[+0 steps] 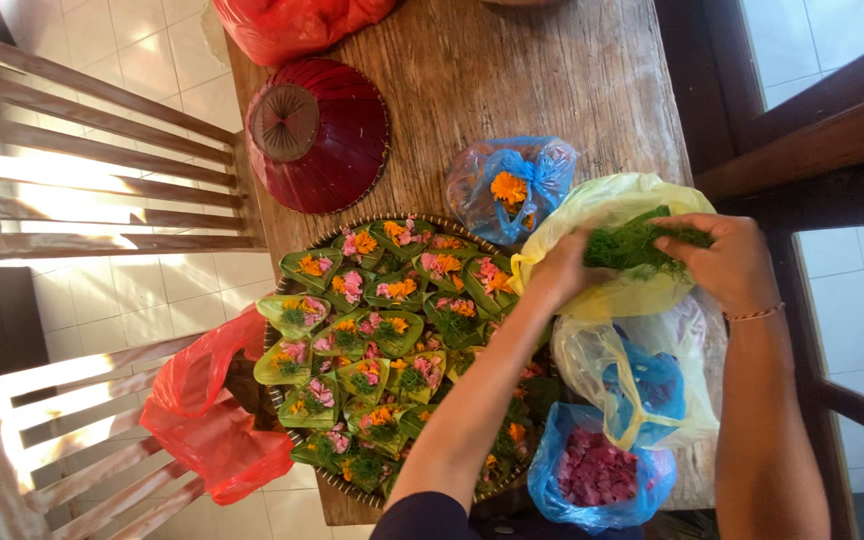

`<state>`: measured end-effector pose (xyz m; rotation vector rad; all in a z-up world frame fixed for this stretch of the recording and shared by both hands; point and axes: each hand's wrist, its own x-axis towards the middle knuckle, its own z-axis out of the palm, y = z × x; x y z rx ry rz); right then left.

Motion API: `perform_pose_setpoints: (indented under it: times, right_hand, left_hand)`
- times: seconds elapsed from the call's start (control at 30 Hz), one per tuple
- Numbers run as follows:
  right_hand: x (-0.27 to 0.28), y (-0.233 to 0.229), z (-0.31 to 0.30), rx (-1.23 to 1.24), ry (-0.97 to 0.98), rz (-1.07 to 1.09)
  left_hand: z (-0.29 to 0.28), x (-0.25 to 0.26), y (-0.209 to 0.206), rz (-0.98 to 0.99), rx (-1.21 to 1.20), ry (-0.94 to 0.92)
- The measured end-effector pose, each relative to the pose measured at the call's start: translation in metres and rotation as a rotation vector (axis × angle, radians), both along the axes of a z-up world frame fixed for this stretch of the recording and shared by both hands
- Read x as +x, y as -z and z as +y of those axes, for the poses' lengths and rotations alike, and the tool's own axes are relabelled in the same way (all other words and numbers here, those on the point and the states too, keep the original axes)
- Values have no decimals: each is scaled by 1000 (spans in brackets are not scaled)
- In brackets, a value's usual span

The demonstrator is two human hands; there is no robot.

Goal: The person assembles traditional offerings by hand, placing small pink and orange flowers and green grass-like material into folded leaf containers arranged on a large tray.

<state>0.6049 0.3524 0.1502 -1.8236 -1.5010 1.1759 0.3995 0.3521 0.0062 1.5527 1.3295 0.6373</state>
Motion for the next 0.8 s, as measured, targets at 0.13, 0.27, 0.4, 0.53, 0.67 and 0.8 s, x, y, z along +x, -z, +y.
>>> perform_pose_setpoints:
  times: [0.13,0.27,0.4,0.53,0.67,0.8]
  right_hand:
    - [-4,21,-7,-49,7,322]
    - [8,13,-10,-70,105,520]
    - [6,-17,-24,-89,69,626]
    - [-37,-35,-48,-234,40,861]
    - [-116,-4,-80,-420,-193,1101]
    - [-204,21,-113,-359,-285,883]
  left_hand:
    - [-8,12,-46,401,61,-22]
    - [-20,-2,-49,324,27,-17]
    - [-47,-30,-71,113,421,-97]
    - [-77,-67,-104,-513,-345,-268]
    - [-116,-108,-118,-1537,-697,-367]
    - [-163,-157,-120,-1666,-565,-430]
